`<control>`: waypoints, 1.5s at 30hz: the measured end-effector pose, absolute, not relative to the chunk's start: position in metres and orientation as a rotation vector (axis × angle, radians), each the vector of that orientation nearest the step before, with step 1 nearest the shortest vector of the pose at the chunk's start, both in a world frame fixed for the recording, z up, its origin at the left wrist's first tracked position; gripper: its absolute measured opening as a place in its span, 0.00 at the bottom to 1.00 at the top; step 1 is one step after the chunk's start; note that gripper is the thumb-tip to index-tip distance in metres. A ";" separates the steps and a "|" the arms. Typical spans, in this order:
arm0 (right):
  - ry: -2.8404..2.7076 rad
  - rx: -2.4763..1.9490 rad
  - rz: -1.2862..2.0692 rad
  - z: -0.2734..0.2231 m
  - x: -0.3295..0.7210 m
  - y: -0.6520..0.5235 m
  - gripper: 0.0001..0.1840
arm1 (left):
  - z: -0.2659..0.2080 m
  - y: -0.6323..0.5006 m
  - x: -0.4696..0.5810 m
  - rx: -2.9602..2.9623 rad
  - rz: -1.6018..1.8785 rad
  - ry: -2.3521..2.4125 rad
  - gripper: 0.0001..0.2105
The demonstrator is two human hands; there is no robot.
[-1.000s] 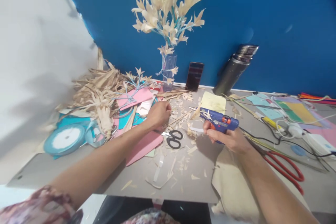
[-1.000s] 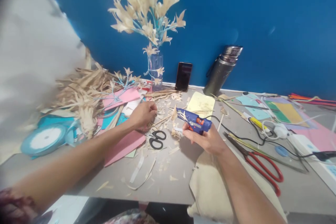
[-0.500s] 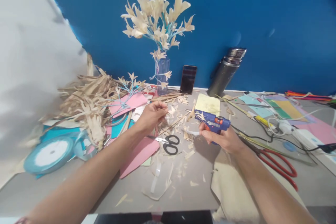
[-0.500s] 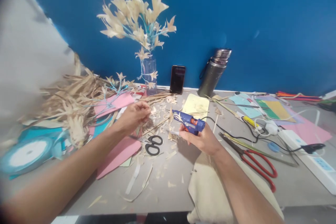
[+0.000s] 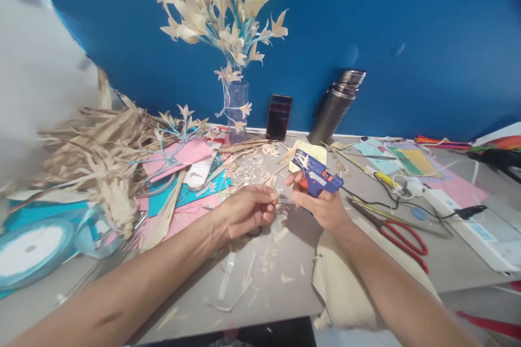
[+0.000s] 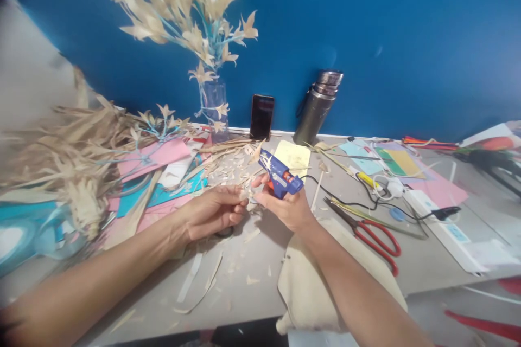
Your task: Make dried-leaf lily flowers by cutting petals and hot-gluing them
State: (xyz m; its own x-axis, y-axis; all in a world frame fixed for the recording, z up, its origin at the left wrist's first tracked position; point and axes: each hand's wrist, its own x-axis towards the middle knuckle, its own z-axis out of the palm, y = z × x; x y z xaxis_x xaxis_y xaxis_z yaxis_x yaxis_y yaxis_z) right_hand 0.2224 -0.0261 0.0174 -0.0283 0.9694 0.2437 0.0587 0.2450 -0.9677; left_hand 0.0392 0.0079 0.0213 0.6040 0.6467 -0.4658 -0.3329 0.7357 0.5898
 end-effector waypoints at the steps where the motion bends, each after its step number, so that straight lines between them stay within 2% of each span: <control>1: -1.415 -1.075 1.010 0.020 0.221 -0.027 0.12 | 0.021 0.008 0.040 0.482 0.590 0.723 0.07; 6: -1.450 -1.164 0.967 0.025 0.216 -0.029 0.06 | 0.018 0.009 0.038 0.503 0.590 0.736 0.06; 9: -1.238 -1.141 1.010 0.020 0.215 -0.024 0.10 | 0.018 0.006 0.038 0.569 0.745 0.737 0.05; 13: -0.939 -1.043 1.105 0.012 0.214 -0.019 0.18 | 0.017 0.001 0.044 0.764 0.979 0.687 0.09; 16: -0.878 -0.996 1.181 0.011 0.209 -0.019 0.20 | 0.013 -0.001 0.050 0.892 1.058 0.718 0.11; 24: -1.155 -1.109 1.130 0.009 0.221 -0.027 0.15 | 0.019 0.012 0.039 0.994 1.133 0.800 0.12; 32: -1.613 -1.047 1.178 0.019 0.245 -0.039 0.20 | 0.036 0.032 0.005 1.305 1.231 0.988 0.07; 45: -1.658 -1.045 1.198 0.016 0.243 -0.039 0.23 | 0.035 0.031 0.004 1.360 1.206 0.918 0.07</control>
